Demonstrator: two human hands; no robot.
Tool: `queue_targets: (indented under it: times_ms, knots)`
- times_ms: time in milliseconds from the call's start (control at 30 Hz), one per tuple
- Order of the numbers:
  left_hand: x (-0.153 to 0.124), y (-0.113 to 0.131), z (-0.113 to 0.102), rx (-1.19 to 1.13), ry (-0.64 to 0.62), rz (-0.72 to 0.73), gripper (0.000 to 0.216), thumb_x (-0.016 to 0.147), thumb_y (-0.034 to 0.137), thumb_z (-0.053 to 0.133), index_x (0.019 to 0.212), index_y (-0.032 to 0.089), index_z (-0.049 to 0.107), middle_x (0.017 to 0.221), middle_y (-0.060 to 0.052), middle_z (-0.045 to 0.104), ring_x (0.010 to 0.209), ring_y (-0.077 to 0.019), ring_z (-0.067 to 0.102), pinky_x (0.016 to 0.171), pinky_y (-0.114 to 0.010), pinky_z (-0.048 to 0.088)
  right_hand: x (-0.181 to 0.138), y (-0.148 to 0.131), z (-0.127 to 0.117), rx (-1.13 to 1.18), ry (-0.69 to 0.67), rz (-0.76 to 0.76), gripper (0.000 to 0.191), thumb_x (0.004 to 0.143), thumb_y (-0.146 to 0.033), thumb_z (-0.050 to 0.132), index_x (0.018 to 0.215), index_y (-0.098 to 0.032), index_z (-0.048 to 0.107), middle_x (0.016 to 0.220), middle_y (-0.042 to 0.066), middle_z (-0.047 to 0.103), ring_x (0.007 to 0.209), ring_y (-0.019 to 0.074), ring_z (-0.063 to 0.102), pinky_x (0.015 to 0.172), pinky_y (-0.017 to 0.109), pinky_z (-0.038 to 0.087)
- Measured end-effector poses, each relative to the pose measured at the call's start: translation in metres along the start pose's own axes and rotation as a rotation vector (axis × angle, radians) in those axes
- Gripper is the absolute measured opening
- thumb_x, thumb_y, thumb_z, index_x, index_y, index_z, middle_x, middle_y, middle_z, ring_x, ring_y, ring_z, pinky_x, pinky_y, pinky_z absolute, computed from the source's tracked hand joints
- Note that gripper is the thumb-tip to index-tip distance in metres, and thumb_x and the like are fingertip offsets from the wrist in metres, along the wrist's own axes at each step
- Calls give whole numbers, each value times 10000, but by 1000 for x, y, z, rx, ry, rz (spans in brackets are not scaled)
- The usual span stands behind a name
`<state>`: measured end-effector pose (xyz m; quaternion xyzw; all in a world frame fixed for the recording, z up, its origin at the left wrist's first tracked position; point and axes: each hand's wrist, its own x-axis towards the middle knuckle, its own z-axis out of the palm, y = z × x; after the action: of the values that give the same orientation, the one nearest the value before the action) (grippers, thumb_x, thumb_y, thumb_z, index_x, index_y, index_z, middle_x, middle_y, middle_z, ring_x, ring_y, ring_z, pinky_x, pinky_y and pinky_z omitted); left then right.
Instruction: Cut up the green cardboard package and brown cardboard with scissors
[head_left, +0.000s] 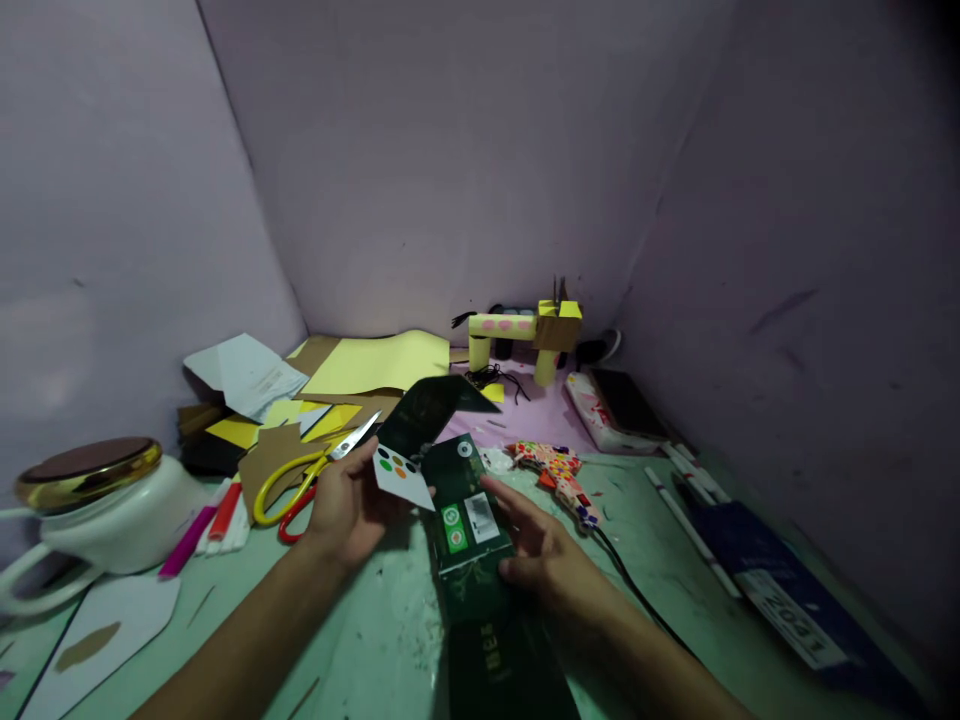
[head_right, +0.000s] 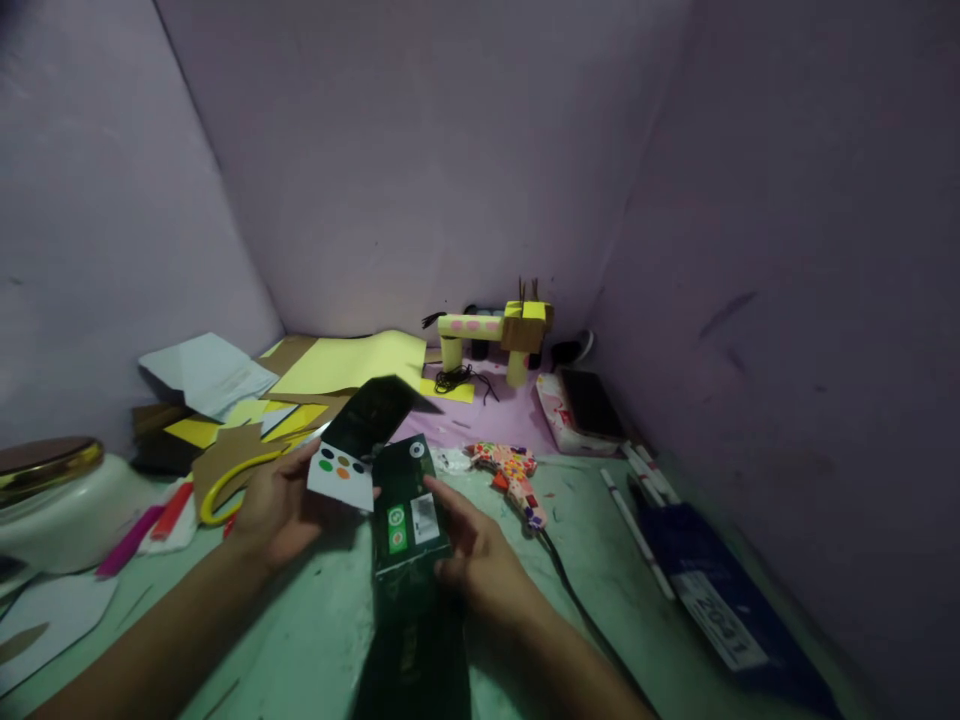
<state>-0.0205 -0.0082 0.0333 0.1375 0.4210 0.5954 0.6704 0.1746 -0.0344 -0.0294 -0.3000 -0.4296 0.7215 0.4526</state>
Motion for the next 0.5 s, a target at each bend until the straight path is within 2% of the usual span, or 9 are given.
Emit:
queue_targets:
  times_ms: [133, 267, 400, 500]
  knots:
    - [8, 2, -5, 9, 39, -50, 228, 805, 168, 496, 988, 81, 600, 771, -125, 676, 702, -287, 679, 644, -472, 565, -2, 2, 0, -14, 28, 109, 808, 444, 12, 518, 1213, -229, 559, 1258, 61, 590, 1117, 299, 550, 817, 392, 465]
    - [19, 4, -13, 86, 105, -58, 285, 734, 58, 481, 1000, 61, 583, 785, -148, 668, 703, -283, 682, 606, -416, 571, -2, 0, -1, -9, 132, 79, 799, 439, 9, 485, 1196, -231, 575, 1246, 54, 600, 1079, 295, 569, 760, 389, 485]
    - [27, 6, -19, 281, 233, 29, 383, 646, 9, 501, 1011, 113, 549, 783, -98, 654, 670, -266, 679, 596, -433, 568, 1, -4, -7, -18, 277, 40, 728, 436, 4, 474, 1102, -240, 639, 1060, 22, 693, 969, 237, 616, 703, 317, 476]
    - [24, 6, -17, 499, 310, 169, 472, 620, 54, 559, 1082, 139, 514, 949, -114, 636, 910, -339, 649, 768, -539, 518, 2, -6, -9, -13, 322, 42, 730, 412, 1, 461, 1073, -232, 663, 997, 11, 714, 924, 208, 626, 654, 261, 450]
